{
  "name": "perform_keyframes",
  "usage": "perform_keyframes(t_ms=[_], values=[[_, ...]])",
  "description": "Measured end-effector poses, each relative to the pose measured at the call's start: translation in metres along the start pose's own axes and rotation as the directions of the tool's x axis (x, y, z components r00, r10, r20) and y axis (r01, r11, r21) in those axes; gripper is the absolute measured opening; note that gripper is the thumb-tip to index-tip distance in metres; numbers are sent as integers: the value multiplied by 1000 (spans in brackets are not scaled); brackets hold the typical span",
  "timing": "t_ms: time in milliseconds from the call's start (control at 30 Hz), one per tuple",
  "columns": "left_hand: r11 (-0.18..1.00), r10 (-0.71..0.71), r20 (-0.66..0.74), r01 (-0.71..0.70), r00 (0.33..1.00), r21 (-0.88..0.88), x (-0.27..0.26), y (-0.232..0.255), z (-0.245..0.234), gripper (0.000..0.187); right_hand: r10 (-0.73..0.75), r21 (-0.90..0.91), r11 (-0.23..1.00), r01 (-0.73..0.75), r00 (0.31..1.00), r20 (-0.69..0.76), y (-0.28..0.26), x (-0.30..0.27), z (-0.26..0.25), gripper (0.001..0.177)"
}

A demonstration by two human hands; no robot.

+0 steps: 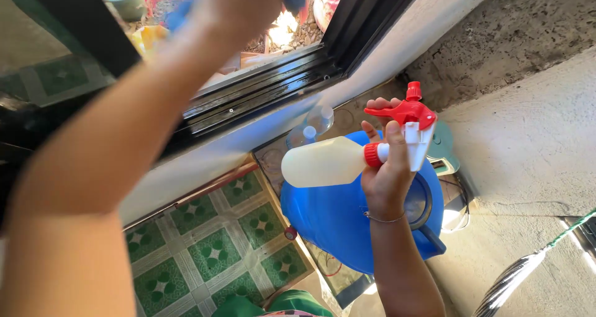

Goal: The person sprays cleaning solution on a glass window and wipes it with a cloth, then washes the cloth in a basin of water.

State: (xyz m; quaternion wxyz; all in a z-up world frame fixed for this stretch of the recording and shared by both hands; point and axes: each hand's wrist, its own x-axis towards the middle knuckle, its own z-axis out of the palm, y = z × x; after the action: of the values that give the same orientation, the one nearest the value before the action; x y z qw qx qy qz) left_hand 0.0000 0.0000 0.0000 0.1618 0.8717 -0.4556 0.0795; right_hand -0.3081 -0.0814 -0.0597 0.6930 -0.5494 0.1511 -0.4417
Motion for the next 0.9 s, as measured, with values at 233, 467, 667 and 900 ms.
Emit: perform_keyframes(t_ms=[233, 467, 667, 900], values=[[975, 222, -103, -223, 969, 2, -2, 4, 180, 31, 3, -6, 1000, -3, 999, -43, 7, 1, -2, 42], [984, -76, -95, 60, 993, -166, -22, 8, 242, 75, -252, -198, 948, 248, 968, 4, -10, 14, 13, 36], [961, -144, -154, 100, 978, -259, -55, 12, 269, 84, -298, -341, 911, 232, 942, -155, -21, 41, 18, 24], [719, -405, -365, 46, 838, -693, -24, 3, 235, 75, -402, -372, 863, 343, 911, -94, 7, 57, 4, 30]])
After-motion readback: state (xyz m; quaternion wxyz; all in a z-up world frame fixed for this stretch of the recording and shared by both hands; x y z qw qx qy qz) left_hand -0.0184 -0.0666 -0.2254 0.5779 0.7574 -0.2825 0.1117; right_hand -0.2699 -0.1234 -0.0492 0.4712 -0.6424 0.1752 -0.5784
